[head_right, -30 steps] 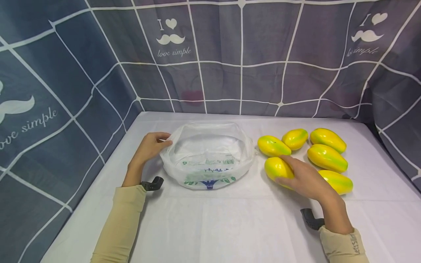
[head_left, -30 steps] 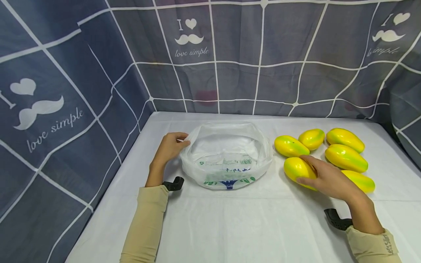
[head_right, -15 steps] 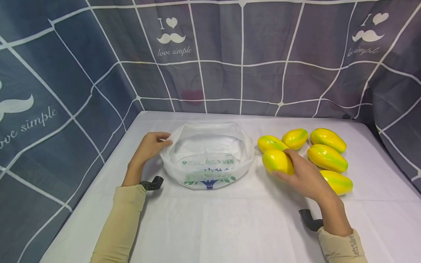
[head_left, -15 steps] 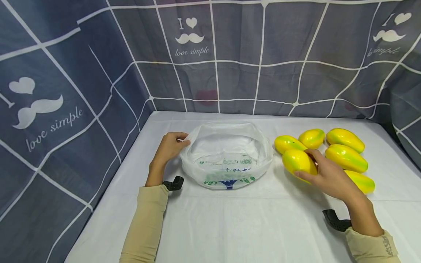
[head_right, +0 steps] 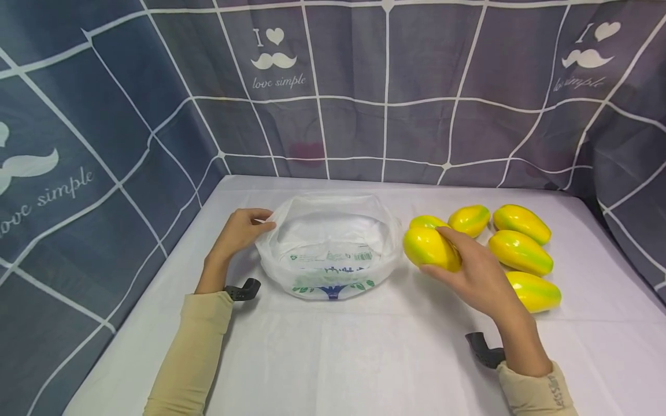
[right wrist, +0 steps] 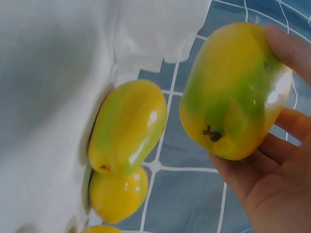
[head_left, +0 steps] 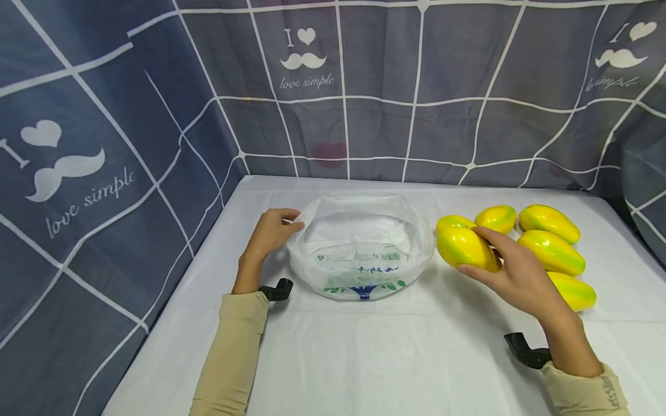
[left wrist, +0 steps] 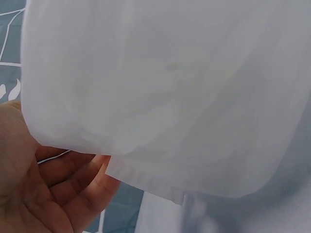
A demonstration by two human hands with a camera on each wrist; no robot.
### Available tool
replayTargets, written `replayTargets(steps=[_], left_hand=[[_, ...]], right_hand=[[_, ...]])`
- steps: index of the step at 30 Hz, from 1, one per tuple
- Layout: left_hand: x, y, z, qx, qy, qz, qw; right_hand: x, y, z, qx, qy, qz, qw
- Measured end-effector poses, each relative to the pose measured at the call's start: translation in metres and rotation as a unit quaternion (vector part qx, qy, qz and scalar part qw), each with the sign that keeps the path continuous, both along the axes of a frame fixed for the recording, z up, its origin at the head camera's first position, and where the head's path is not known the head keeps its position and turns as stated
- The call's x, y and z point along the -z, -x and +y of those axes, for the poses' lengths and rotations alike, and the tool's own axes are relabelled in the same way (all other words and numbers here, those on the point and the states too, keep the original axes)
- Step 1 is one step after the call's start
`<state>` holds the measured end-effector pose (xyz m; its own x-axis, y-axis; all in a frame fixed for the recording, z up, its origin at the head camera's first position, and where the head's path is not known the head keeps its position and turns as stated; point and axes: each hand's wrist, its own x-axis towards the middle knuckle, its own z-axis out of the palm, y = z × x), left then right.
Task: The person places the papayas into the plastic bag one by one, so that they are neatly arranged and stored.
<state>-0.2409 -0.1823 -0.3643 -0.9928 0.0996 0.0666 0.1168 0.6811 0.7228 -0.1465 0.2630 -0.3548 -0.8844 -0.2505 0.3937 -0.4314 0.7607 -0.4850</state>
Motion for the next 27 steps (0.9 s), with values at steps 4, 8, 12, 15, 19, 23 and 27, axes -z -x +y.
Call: replayTargets(steps=[4, 8, 12, 15, 19, 23, 27], left_hand=[[0.001, 0.002, 0.001, 0.000, 0.003, 0.006, 1.0000], [0.002, 0.003, 0.002, 0.002, 0.005, 0.008, 1.0000], [0.001, 0.003, 0.003, -0.001, 0.006, 0.008, 1.0000], [0.000, 0.002, 0.003, -0.003, 0.008, 0.009, 0.9999], [0.000, 0.003, 0.003, -0.001, 0.013, 0.013, 0.9998], [0.001, 0.003, 0.003, -0.005, 0.015, 0.012, 0.9998], [0.001, 0.002, 0.002, -0.008, 0.018, 0.009, 0.9998]], right_hand=[[-0.003, 0.001, -0.009, 0.007, 0.000, -0.003, 1.0000], [-0.006, 0.003, -0.015, 0.006, -0.001, -0.004, 1.0000], [-0.008, 0.007, -0.022, -0.006, 0.000, 0.003, 1.0000], [-0.010, 0.011, -0.029, -0.017, 0.000, 0.002, 0.9999], [-0.015, 0.015, -0.042, -0.030, 0.016, -0.005, 0.9994], [-0.022, 0.020, -0.061, -0.061, 0.042, -0.002, 0.9972], [-0.029, 0.029, -0.080, -0.107, 0.042, 0.017, 0.9933]])
